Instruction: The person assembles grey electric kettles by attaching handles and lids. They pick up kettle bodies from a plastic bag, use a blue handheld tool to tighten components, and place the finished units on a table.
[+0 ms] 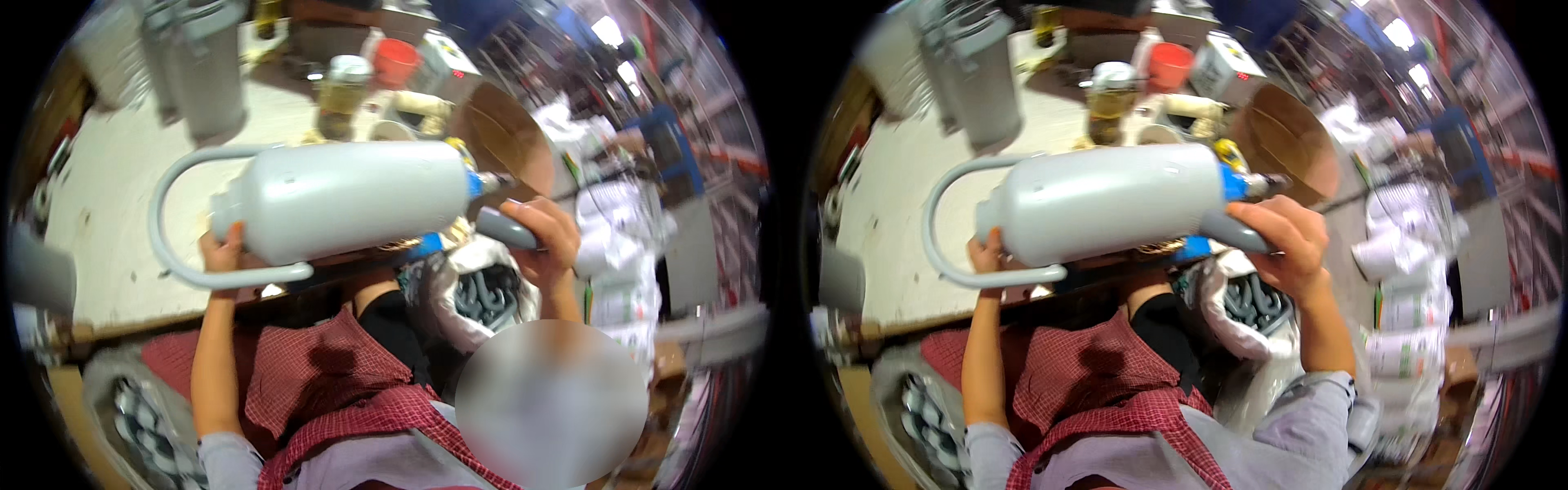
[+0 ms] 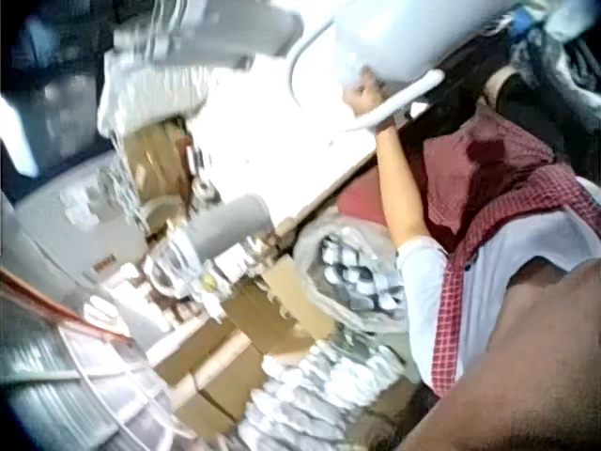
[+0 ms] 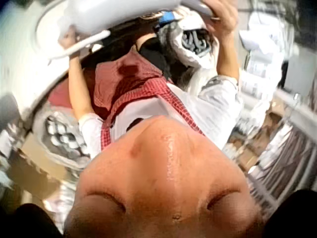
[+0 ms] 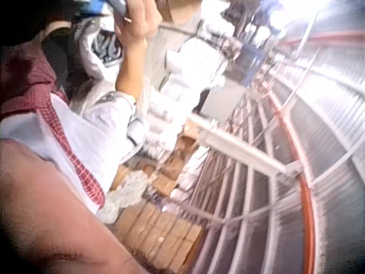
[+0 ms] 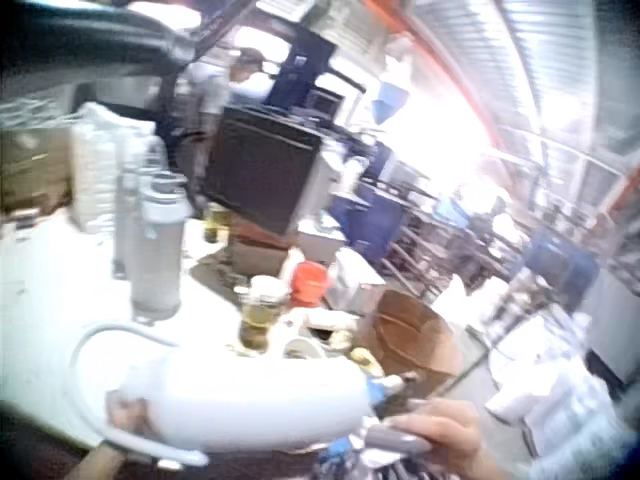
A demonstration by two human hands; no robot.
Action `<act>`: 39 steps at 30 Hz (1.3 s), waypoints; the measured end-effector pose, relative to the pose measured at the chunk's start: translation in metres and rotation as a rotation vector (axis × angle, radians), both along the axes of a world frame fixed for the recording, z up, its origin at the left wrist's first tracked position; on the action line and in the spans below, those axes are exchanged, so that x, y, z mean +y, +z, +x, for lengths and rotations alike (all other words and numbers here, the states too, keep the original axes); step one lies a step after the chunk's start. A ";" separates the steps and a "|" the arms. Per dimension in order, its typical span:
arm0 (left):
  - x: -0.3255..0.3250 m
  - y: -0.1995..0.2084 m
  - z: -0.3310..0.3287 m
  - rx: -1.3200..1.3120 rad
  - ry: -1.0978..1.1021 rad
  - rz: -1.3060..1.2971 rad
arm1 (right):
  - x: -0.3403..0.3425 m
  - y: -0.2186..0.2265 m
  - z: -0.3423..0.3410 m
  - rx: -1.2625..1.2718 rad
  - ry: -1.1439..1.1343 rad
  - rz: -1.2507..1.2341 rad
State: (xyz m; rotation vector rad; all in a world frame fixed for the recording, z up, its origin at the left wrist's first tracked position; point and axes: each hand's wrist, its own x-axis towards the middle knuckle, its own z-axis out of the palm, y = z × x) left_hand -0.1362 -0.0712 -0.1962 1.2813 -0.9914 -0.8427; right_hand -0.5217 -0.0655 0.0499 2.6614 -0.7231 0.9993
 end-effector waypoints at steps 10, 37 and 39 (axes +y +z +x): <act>0.007 0.040 -0.019 -0.138 0.023 -0.155 | -0.073 0.007 0.156 0.401 0.034 0.357; -0.003 0.039 -0.018 -0.411 0.075 -0.442 | -0.084 0.004 0.178 0.611 -0.021 0.519; -0.003 0.037 -0.018 -0.392 0.061 -0.430 | -0.086 0.004 0.178 0.620 -0.010 0.496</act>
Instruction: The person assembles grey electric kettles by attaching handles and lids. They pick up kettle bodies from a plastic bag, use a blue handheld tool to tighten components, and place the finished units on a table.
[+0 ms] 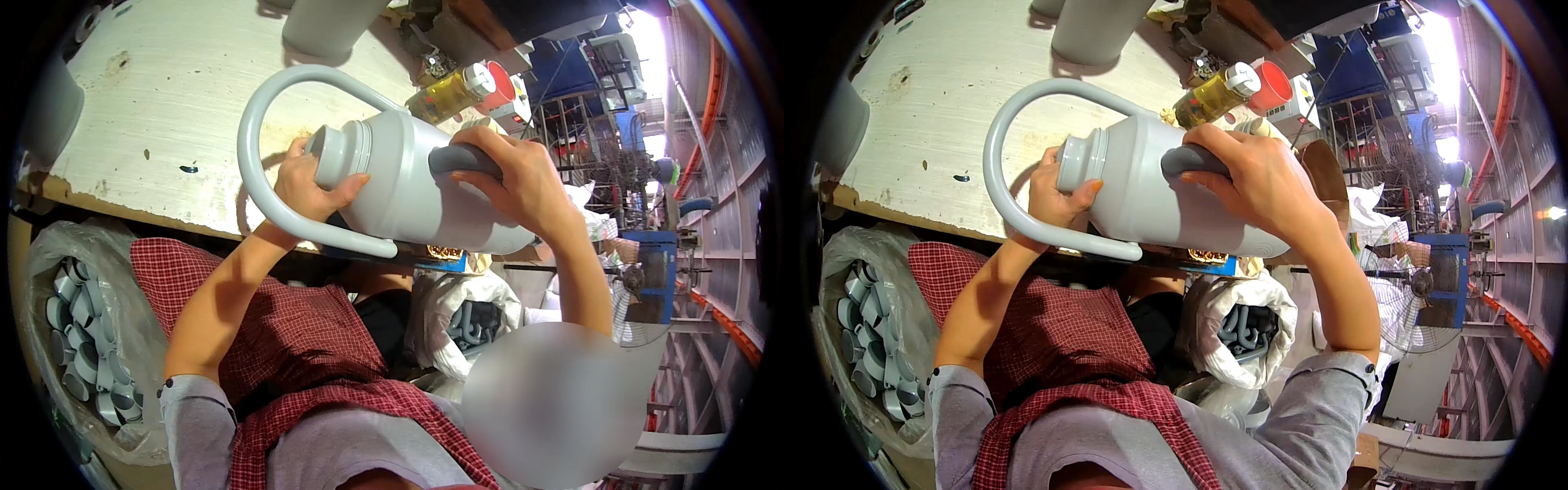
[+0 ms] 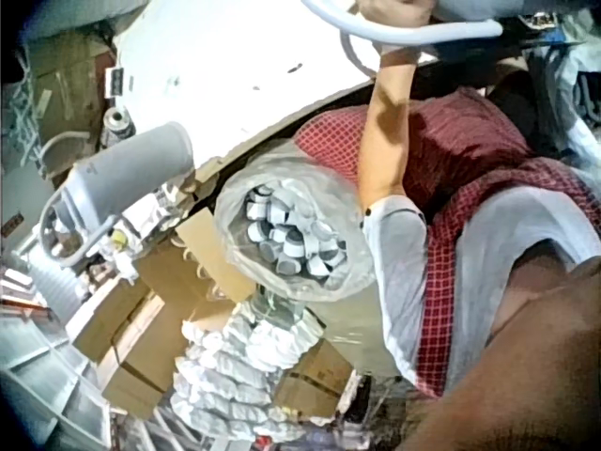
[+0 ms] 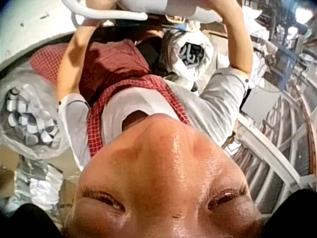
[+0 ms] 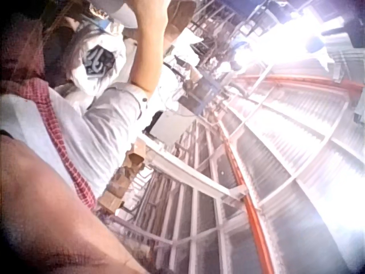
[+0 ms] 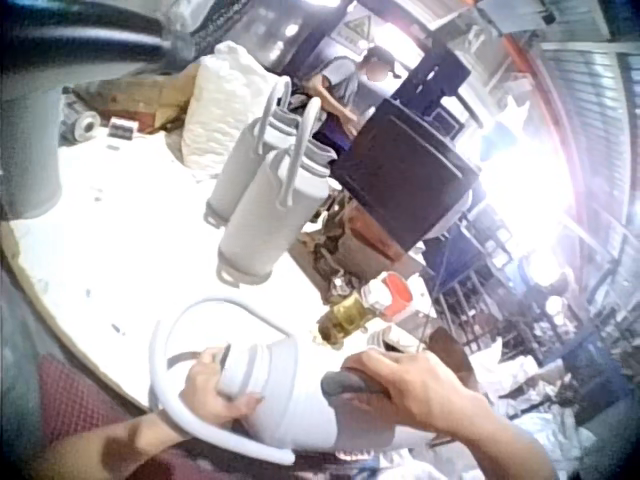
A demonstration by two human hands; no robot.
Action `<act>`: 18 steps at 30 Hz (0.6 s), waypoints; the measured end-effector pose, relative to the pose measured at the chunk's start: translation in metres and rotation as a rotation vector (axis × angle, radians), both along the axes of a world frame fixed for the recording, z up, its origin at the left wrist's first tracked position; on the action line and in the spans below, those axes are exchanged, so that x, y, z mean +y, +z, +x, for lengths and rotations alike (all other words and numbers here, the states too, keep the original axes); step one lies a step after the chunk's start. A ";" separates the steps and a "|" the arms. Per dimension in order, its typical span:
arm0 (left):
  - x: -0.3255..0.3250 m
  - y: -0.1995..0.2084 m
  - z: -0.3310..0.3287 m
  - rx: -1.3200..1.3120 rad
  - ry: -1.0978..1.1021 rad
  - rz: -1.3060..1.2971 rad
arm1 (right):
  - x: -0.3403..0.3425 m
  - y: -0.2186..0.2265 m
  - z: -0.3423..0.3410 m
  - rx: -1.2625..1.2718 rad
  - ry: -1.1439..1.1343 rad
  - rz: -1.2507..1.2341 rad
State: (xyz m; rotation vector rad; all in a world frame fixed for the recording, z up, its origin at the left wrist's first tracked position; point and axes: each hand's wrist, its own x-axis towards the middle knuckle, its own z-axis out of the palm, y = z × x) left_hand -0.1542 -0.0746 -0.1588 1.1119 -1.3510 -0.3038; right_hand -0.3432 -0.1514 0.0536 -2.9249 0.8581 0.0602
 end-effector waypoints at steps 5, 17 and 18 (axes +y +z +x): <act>0.001 0.003 0.003 0.011 -0.012 0.011 | 0.000 -0.003 -0.001 -0.018 -0.015 0.012; 0.009 -0.003 -0.007 0.241 -0.039 0.247 | -0.015 -0.011 -0.009 -0.036 0.122 -0.046; 0.009 -0.006 -0.009 0.283 -0.021 0.264 | -0.017 -0.010 -0.010 -0.018 0.150 -0.083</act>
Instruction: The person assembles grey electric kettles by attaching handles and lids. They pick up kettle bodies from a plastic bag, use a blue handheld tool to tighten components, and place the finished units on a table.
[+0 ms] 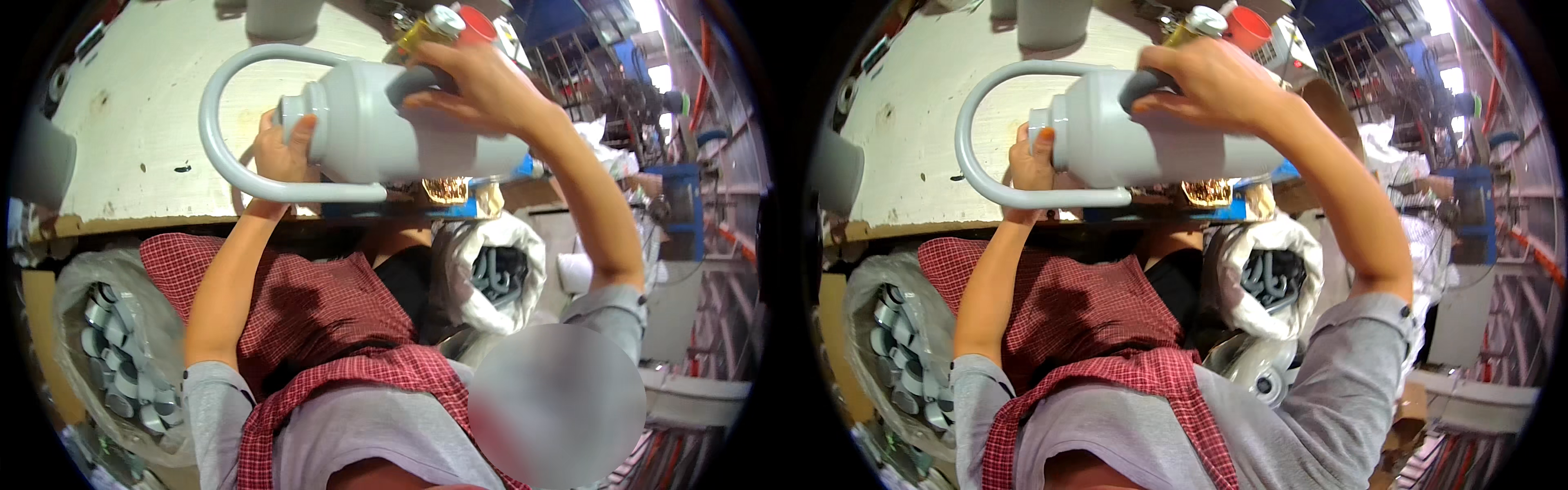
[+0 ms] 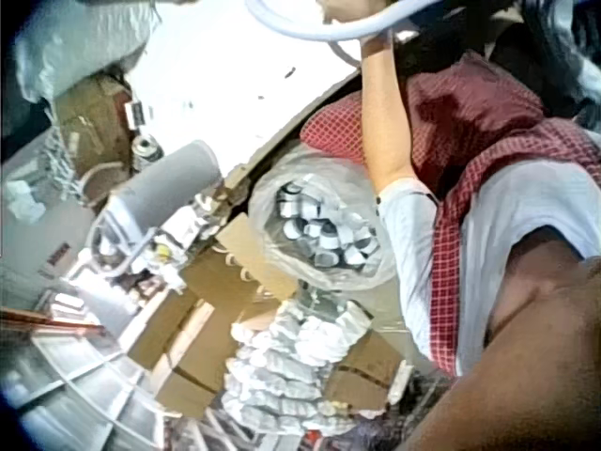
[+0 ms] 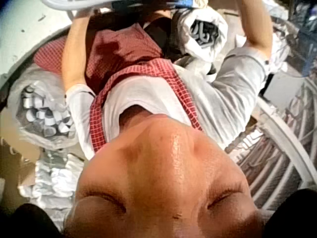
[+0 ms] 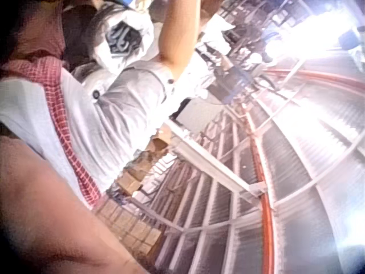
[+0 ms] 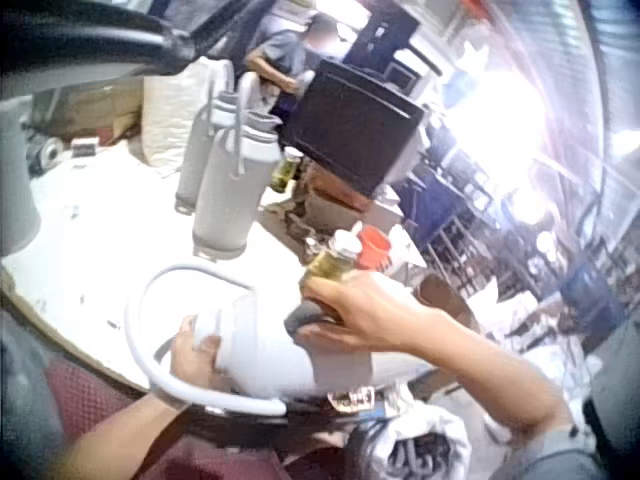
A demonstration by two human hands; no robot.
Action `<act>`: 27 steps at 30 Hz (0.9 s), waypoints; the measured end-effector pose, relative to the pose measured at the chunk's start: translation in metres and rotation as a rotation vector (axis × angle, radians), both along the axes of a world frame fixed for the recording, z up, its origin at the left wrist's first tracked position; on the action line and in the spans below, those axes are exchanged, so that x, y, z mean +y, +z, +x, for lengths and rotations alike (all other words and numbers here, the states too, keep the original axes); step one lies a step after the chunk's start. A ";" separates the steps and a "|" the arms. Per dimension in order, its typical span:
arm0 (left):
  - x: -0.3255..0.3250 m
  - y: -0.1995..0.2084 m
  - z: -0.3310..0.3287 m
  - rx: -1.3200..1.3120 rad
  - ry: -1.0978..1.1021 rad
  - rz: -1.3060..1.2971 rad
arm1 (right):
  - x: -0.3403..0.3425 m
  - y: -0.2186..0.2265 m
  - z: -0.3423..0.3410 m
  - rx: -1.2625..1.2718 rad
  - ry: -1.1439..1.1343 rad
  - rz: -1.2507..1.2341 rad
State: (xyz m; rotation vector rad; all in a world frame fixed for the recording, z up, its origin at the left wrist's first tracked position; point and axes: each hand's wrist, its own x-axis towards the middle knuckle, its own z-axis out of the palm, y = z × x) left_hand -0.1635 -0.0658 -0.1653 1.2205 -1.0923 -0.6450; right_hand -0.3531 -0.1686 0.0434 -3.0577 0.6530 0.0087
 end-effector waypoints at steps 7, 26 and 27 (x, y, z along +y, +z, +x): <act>0.007 0.032 -0.016 0.159 0.189 0.129 | -0.022 0.016 0.004 0.006 0.274 -0.245; 0.190 0.033 0.150 0.462 0.644 0.222 | 0.055 -0.190 -0.150 -0.287 -0.728 0.057; 0.192 0.031 0.153 0.510 0.625 0.212 | 0.051 -0.199 -0.152 -0.290 -0.694 0.095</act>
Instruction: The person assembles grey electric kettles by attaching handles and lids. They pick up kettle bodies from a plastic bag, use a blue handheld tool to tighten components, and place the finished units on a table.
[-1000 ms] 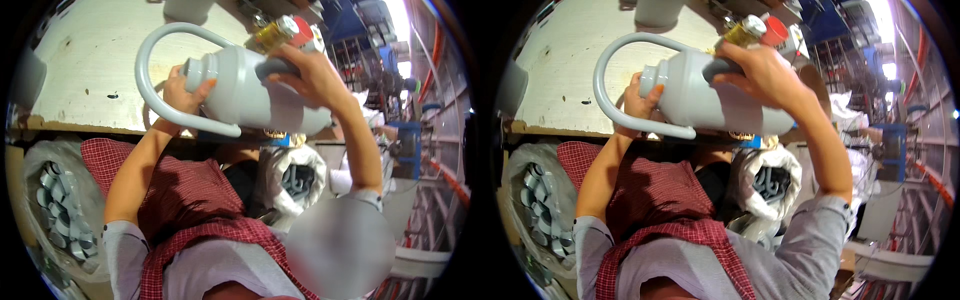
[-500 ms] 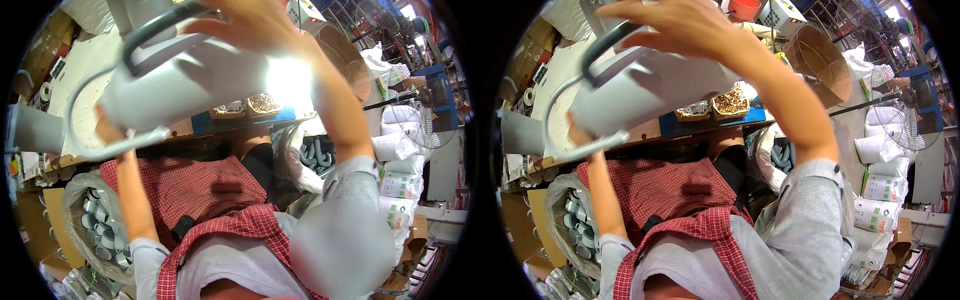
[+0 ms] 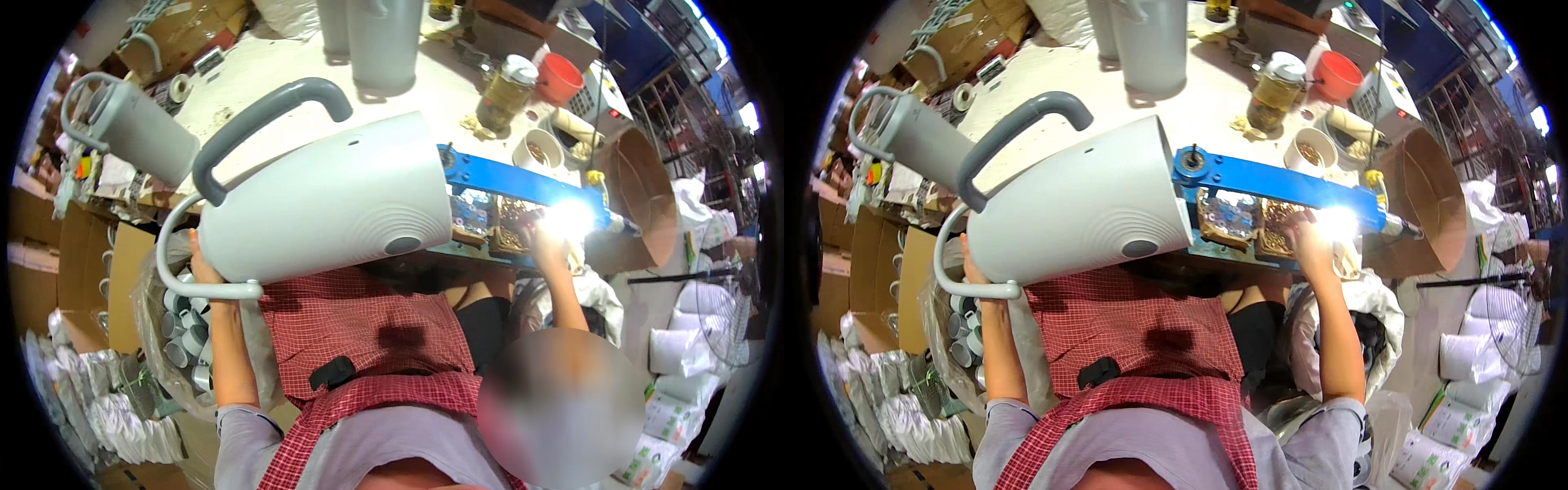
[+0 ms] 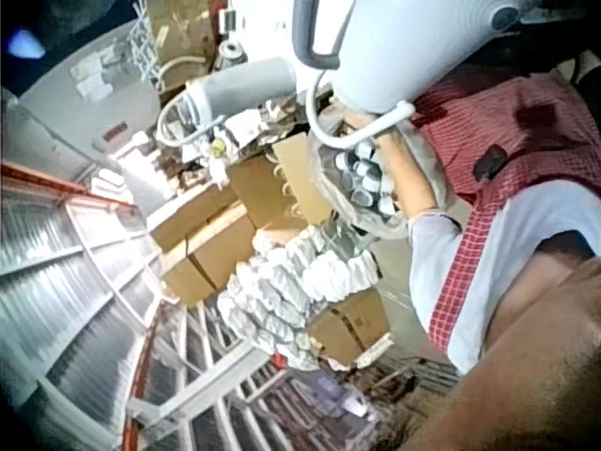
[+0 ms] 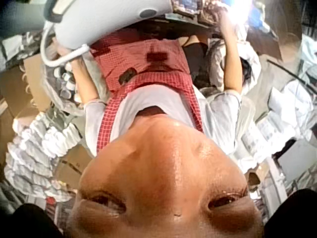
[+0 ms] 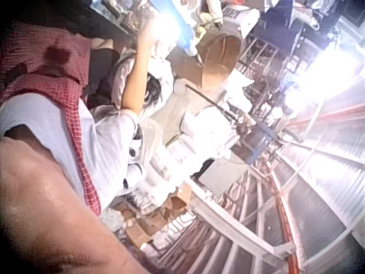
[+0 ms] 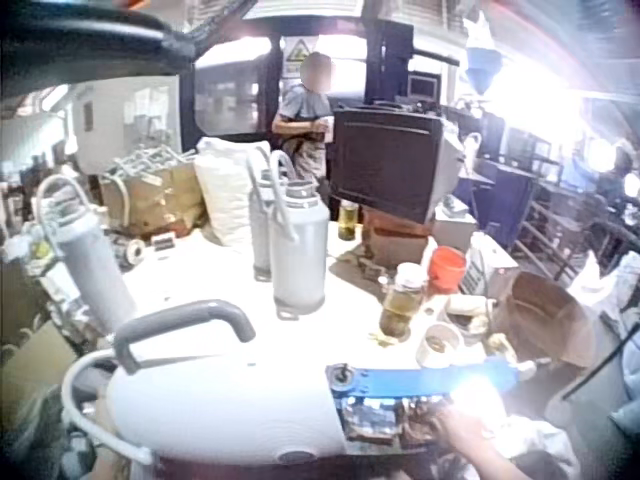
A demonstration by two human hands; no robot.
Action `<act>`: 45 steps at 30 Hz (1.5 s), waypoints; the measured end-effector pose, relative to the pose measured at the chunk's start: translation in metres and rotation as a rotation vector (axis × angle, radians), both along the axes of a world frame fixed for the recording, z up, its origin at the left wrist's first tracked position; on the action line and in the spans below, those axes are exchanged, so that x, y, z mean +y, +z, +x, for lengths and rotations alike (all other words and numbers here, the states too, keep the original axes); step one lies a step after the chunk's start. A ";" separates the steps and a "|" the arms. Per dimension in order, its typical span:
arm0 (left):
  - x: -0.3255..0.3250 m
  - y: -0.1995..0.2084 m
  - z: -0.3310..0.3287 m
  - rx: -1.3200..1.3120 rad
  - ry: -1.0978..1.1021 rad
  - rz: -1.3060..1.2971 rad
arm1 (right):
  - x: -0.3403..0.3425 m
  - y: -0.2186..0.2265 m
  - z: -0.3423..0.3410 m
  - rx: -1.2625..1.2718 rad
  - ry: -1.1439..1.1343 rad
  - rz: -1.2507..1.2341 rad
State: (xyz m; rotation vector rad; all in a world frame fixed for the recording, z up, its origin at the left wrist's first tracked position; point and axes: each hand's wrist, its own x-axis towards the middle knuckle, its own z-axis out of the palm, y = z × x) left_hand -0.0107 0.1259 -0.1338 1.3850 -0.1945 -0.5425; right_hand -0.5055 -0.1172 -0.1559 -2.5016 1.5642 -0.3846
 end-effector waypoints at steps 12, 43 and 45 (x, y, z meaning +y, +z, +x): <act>0.010 -0.026 -0.003 0.031 0.019 -0.182 | 0.000 -0.016 -0.012 0.194 -0.221 -0.124; 0.038 -0.004 -0.006 0.009 0.082 -0.181 | -0.031 0.155 0.147 -0.408 0.533 0.188; 0.034 -0.010 -0.004 -0.009 0.082 -0.155 | -0.039 0.156 0.147 -0.329 0.539 0.220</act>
